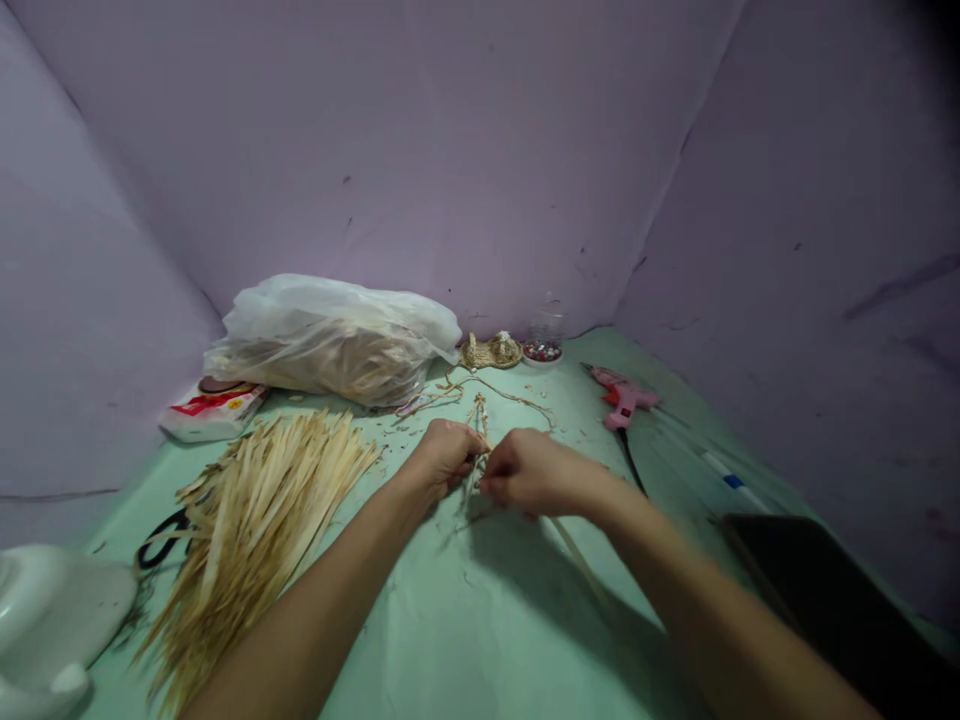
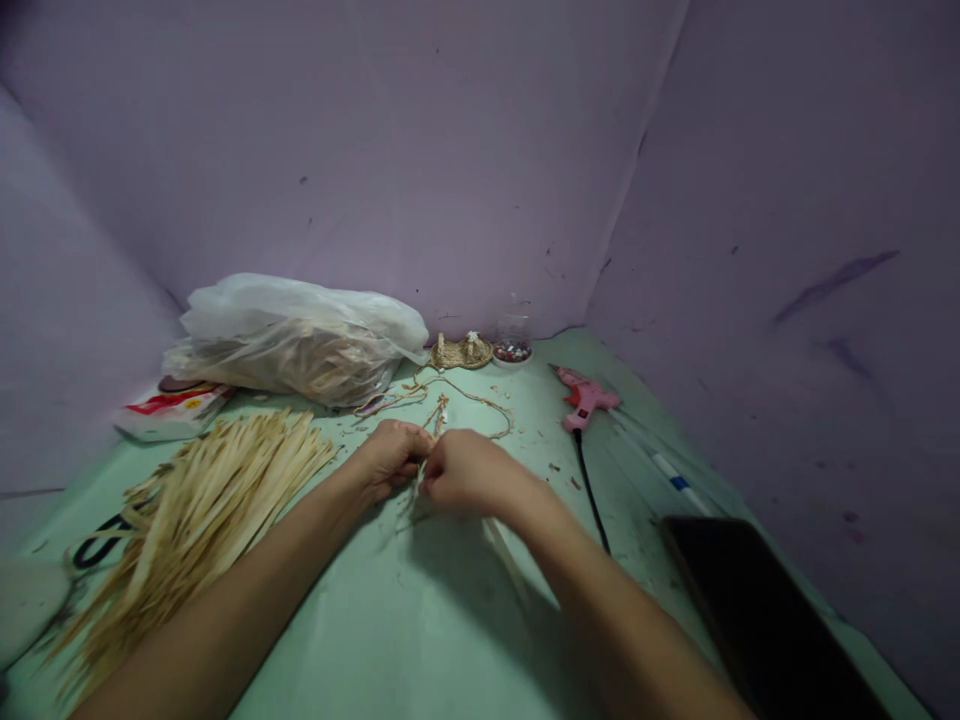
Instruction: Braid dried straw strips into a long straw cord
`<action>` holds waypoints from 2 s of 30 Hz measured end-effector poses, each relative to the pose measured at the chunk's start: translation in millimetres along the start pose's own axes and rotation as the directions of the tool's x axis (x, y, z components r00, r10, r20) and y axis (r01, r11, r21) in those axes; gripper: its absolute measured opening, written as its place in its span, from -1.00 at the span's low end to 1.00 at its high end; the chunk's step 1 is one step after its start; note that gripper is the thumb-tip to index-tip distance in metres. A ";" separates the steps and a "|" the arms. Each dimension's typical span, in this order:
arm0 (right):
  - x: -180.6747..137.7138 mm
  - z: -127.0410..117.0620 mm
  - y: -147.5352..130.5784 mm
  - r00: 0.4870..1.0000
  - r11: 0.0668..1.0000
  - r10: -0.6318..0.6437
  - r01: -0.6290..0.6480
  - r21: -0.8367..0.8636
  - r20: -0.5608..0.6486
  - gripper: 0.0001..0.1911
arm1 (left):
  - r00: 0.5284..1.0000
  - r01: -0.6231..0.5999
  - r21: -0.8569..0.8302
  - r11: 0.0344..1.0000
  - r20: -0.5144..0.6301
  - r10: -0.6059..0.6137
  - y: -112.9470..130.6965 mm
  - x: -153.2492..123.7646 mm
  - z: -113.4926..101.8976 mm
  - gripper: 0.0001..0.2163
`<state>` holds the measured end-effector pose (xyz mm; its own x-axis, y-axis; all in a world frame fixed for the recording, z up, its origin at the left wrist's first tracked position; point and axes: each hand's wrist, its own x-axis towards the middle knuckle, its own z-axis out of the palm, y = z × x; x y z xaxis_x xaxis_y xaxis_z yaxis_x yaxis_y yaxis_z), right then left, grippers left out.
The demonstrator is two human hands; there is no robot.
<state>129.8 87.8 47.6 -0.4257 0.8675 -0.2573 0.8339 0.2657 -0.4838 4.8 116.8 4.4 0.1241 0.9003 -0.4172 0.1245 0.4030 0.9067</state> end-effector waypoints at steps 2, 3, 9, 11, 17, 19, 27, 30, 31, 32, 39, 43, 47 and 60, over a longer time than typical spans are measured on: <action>-7.2 -19.8 11.4 0.992 0.985 0.115 -0.109 0.135 -0.042 -0.78 | 1.000 -0.006 0.030 1.000 0.027 0.005 -0.8 0.1 -1.0 -0.96; -10.2 -27.7 16.5 0.973 0.978 0.188 -0.174 0.113 -0.137 -0.77 | 1.000 0.001 0.039 0.999 0.029 -0.002 -1.2 0.3 -1.2 -0.97; -11.3 -27.2 21.4 0.967 0.968 0.249 -0.248 -0.029 0.049 -0.75 | 0.998 -0.003 0.048 0.999 0.065 0.000 -2.9 0.7 -1.9 -0.95; -8.4 -19.7 17.3 0.968 0.970 0.236 -0.230 -0.082 0.082 -0.79 | 0.998 0.003 0.046 0.999 0.065 -0.006 -2.9 0.5 -2.1 -0.95; -7.2 -16.8 13.8 0.973 0.970 0.216 -0.205 -0.130 0.079 -0.83 | 0.998 0.022 0.068 0.997 0.056 -0.025 -3.4 0.4 -0.9 -0.94; -8.0 -18.1 13.9 0.972 0.969 0.221 -0.211 -0.127 0.079 -0.85 | 0.998 0.022 0.071 0.997 0.058 -0.026 -3.2 0.2 -0.3 -0.95; -10.0 -16.5 13.1 0.974 0.977 0.210 -0.206 -0.047 0.091 -0.86 | 0.997 0.015 0.084 0.996 0.068 -0.021 -1.5 -0.8 0.0 -0.94; -10.3 -17.9 16.8 0.964 0.967 0.249 -0.242 -0.080 0.095 -0.90 | 0.998 0.000 0.082 0.997 0.068 -0.006 -3.6 0.9 -1.1 -0.95; -9.7 -18.8 19.0 0.961 0.963 0.263 -0.256 -0.084 0.086 -0.93 | 0.998 0.002 0.079 0.997 0.066 -0.007 -4.5 1.6 -1.5 -0.94; -8.6 -19.7 21.2 0.959 0.960 0.276 -0.272 -0.059 0.059 -0.94 | 0.998 0.005 0.074 0.997 0.065 -0.010 -5.2 2.2 -2.0 -0.94; 12.5 -8.7 14.1 0.912 0.541 0.406 -0.199 0.817 -0.047 -0.67 | 0.991 -0.011 -0.026 1.000 0.132 0.014 0.5 3.0 -8.8 -0.93; 24.8 8.2 7.8 0.959 0.328 0.272 -0.170 0.929 0.079 -0.89 | 0.987 -0.027 -0.022 0.999 0.159 0.031 4.2 2.5 -12.9 -0.95; 34.2 19.4 16.2 0.941 0.352 0.333 -0.187 0.917 0.064 -0.89 | 0.991 -0.037 0.042 0.998 0.130 0.031 3.9 2.5 -11.0 -0.97; 36.9 30.4 17.0 0.950 0.346 0.312 -0.100 0.933 -0.014 -0.88 | 0.951 -0.159 0.688 0.708 -0.087 0.298 14.2 -11.9 -11.0 -0.94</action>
<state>117.6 111.5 4.5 -0.1391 0.9129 -0.3837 0.0030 -0.3871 -0.9220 -5.7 113.7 22.9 0.0691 0.9902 -0.1213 0.7458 0.0295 0.6655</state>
